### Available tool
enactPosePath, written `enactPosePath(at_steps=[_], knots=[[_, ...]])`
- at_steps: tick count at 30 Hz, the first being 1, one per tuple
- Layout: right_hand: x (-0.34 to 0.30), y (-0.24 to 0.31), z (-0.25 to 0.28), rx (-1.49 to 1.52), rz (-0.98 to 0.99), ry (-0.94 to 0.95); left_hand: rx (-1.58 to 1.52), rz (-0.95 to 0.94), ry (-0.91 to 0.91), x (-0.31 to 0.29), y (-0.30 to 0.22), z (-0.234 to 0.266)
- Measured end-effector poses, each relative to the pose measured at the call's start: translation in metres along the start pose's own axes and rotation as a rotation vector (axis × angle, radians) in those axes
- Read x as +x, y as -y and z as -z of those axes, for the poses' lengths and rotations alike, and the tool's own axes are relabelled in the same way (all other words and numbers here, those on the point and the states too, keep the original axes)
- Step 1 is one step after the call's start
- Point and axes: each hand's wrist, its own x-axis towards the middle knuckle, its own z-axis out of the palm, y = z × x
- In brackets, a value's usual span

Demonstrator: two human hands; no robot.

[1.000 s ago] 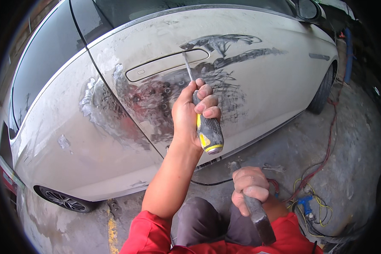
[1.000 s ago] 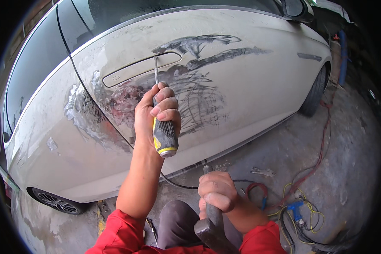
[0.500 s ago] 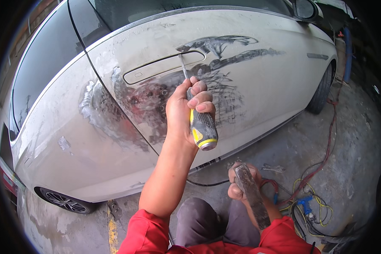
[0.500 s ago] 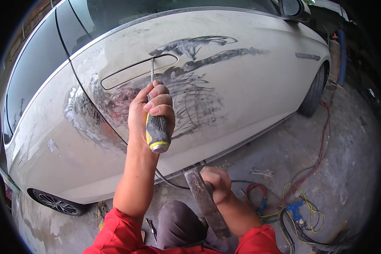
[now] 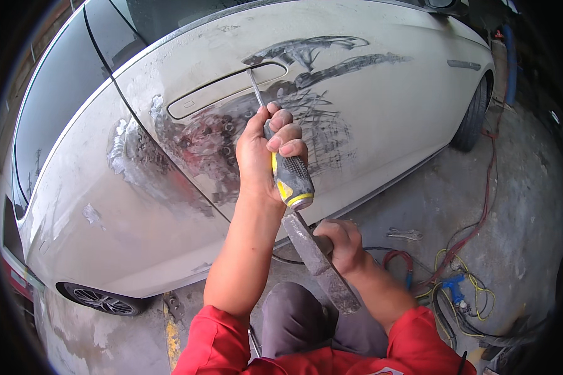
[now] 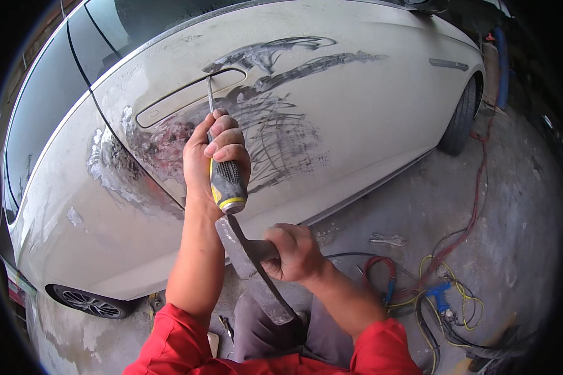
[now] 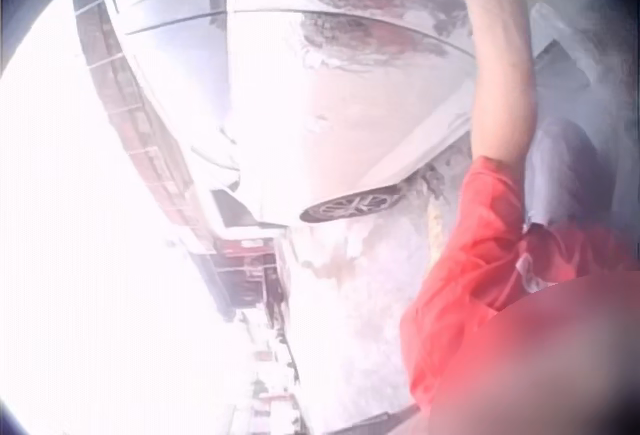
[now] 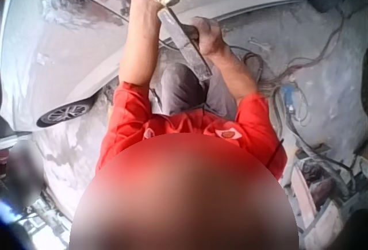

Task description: The person uses a heat gun, a hammer, and a screwdriver to work on a dent on a car door. They then use a power sander to smooth the surface of the door.

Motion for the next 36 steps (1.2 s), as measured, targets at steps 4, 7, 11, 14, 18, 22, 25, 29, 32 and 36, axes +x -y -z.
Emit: enactPosePath(at_steps=[4,7,11,14,18,22,25,29,32,36], knots=[[-0.062,0.013,-0.009,0.313,-0.278,-0.064,-0.206,0.188,0.095,-0.017,-0.019,-0.024],[-0.091,0.040,-0.033,0.592,-0.459,-0.290,-0.048,0.138,0.227,-0.063,-0.028,-0.050],[-0.097,0.045,-0.033,0.823,-0.670,-0.388,0.043,0.062,0.177,-0.087,-0.019,-0.040],[-0.097,0.038,-0.025,0.950,-0.871,-0.426,0.101,0.013,0.146,-0.080,-0.013,-0.019],[-0.099,0.019,-0.018,0.941,-0.925,-0.483,0.157,0.012,0.090,-0.063,-0.003,-0.008],[-0.105,0.000,-0.011,0.886,-0.945,-0.554,0.177,0.004,0.039,-0.049,0.002,-0.004],[-0.123,-0.022,-0.010,0.798,-0.997,-0.502,0.216,0.028,0.046,-0.041,-0.001,0.001],[-0.133,-0.041,0.003,0.780,-1.094,-0.397,0.191,0.012,-0.043,-0.044,0.000,-0.016],[-0.137,-0.052,0.018,0.592,-1.126,-0.351,0.108,0.062,-0.125,-0.041,-0.011,-0.028],[-0.119,-0.038,0.026,0.574,-1.261,-0.475,0.023,0.099,-0.178,-0.034,-0.022,-0.054]])
